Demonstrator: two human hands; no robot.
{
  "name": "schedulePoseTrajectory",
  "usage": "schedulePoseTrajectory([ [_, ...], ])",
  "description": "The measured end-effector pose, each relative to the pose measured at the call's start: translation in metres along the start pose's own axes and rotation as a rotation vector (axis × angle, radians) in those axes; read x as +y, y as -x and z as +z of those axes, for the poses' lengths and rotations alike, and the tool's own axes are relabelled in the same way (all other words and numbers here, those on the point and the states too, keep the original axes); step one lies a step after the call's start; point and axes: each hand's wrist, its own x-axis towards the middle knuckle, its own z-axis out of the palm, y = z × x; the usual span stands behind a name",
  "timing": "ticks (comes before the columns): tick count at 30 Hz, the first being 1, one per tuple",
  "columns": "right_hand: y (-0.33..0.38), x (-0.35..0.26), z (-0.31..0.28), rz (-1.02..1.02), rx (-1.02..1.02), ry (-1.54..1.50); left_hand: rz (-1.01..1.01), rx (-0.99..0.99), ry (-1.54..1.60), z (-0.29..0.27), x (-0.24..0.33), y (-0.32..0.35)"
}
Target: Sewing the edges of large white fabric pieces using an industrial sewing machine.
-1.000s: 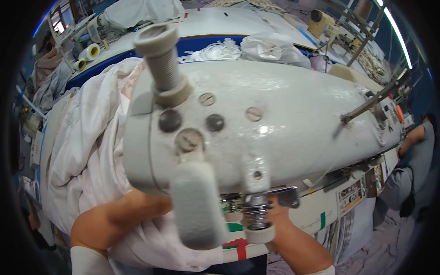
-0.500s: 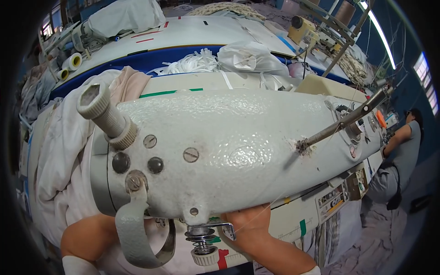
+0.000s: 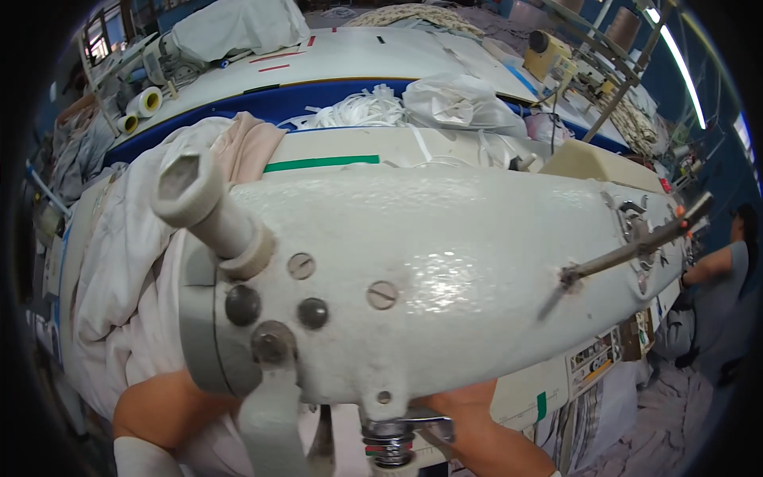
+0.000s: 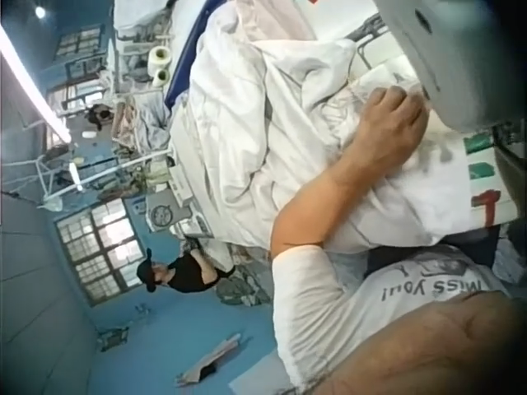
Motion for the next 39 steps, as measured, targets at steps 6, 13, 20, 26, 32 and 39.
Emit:
schedulePoseTrajectory([
  [6, -0.012, 0.001, 0.006, -0.064, 0.045, -0.028, 0.022, 0.071, -0.057, 0.007, -0.001, 0.002],
  [13, -0.019, 0.007, 0.019, -0.202, 0.151, -0.013, -0.080, -0.054, -0.030, 0.013, 0.000, 0.001],
  [20, -0.014, 0.011, 0.023, -0.258, 0.202, -0.017, 0.016, 0.019, -0.085, 0.011, -0.011, -0.001],
  [26, -0.008, 0.009, 0.022, -0.297, 0.219, -0.014, -0.127, -0.087, 0.091, 0.003, 0.008, 0.008],
  [32, -0.010, 0.008, 0.017, -0.293, 0.215, -0.052, -0.212, -0.181, 0.217, 0.004, 0.019, 0.018],
  [39, -0.029, 0.034, 0.034, -0.143, 0.390, -0.641, -0.212, -0.205, 0.185, 0.003, 0.020, 0.019],
])
